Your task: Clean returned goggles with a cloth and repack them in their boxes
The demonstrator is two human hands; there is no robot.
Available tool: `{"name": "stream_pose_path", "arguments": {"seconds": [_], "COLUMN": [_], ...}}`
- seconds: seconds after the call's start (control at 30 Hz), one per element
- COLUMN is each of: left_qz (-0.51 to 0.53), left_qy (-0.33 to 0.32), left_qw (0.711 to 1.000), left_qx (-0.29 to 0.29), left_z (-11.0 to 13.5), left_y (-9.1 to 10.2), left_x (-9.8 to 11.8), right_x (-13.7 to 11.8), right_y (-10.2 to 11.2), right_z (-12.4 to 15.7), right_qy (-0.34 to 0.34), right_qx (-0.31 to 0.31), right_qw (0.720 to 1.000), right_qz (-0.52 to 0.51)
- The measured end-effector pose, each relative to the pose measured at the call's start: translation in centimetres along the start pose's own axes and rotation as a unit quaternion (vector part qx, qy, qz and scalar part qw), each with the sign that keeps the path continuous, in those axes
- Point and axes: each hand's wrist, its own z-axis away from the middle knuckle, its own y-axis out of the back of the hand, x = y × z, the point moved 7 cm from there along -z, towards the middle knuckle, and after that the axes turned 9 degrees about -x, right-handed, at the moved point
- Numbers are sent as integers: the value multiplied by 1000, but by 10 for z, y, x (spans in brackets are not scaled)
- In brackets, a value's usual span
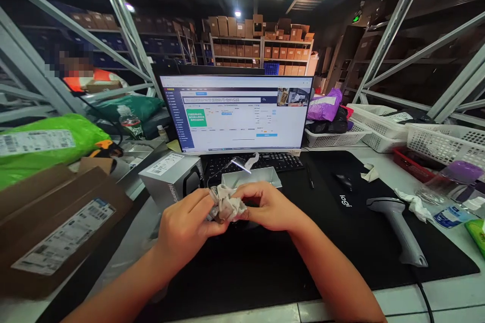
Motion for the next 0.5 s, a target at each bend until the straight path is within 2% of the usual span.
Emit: {"name": "stream_pose_path", "arguments": {"seconds": [0.07, 0.13, 0.2, 0.27, 0.3, 0.33, 0.37, 0.4, 0.5], "left_qz": [-6, -18, -29, -33, -33, -32, -32, -32, -34], "left_qy": [-14, -32, -44, -47, -47, -47, -47, -49, -50], "left_qw": [1000, 999, 998, 997, 997, 997, 996, 996, 996], "left_qx": [-9, 5, 31, 51, 56, 59, 62, 64, 68], "left_z": [-1, -1, 0, 1, 1, 2, 2, 3, 2], "left_y": [-3, -4, -1, 1, 2, 2, 3, 5, 8], "left_x": [1, 4, 6, 7, 7, 7, 7, 8, 9], "right_x": [-5, -2, 6, 13, 15, 18, 20, 21, 18], "right_y": [9, 31, 63, 93, 103, 109, 112, 113, 107], "right_z": [10, 23, 35, 45, 47, 48, 47, 45, 42], "right_qy": [-51, -124, -212, -280, -299, -306, -303, -293, -246], "right_qx": [-43, -34, 26, 108, 141, 166, 182, 191, 208], "right_qw": [987, 940, 868, 796, 771, 758, 758, 770, 819], "right_qz": [147, 317, 449, 525, 545, 552, 548, 534, 474]}}
